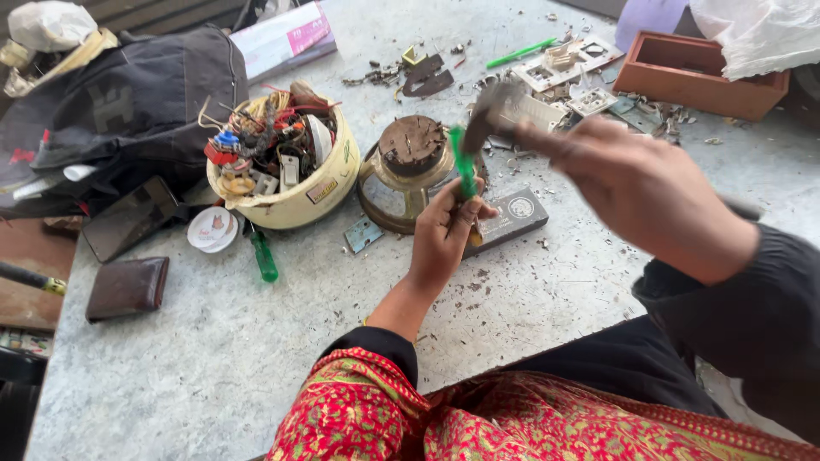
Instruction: The person disassembles a white plastic electrical socket using a hammer and screwdriver. They remove the internal metal contacts and a yellow plastic component, then use a screwdriver to pry and separate the yellow component into smaller pieces on a cluttered workbench.
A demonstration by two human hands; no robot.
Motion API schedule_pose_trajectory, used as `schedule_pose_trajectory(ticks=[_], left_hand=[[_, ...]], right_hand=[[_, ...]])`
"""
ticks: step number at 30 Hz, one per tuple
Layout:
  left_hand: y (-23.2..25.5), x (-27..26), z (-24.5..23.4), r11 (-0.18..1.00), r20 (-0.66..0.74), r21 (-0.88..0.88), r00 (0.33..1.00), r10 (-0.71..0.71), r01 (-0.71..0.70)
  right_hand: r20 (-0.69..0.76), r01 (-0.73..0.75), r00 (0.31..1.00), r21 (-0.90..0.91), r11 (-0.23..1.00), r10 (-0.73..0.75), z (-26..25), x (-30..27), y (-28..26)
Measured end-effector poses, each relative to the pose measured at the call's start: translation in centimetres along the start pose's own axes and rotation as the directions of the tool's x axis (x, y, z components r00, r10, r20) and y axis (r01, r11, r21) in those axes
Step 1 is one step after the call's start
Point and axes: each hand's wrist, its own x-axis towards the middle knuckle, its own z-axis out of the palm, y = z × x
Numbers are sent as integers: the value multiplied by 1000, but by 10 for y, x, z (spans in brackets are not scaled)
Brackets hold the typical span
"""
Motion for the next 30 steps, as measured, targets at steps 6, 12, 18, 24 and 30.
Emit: schedule_pose_trajectory(ticks=[6, 12, 18, 24, 30], left_hand=[[-8, -1, -2, 999, 16, -36, 999, 31, -30], [-4, 0, -5, 999, 35, -49, 999, -14, 15], [5, 4, -10, 929, 33, -288, 972, -234, 234], [5, 8, -8, 948, -2, -211, 970, -242, 236], [5, 8, -11, 925, -9, -245, 953, -302, 290]], right_hand=[[-240, 63, 970, 82, 995, -42, -11, -9, 12], [-219, -85, 968, 177, 980, 124, 3, -14, 38], [211, -447, 887, 164, 880, 411, 62, -25, 40], [251, -501, 858, 222, 836, 447, 98, -34, 59], [77, -255, 965, 83, 963, 249, 109, -29, 57]])
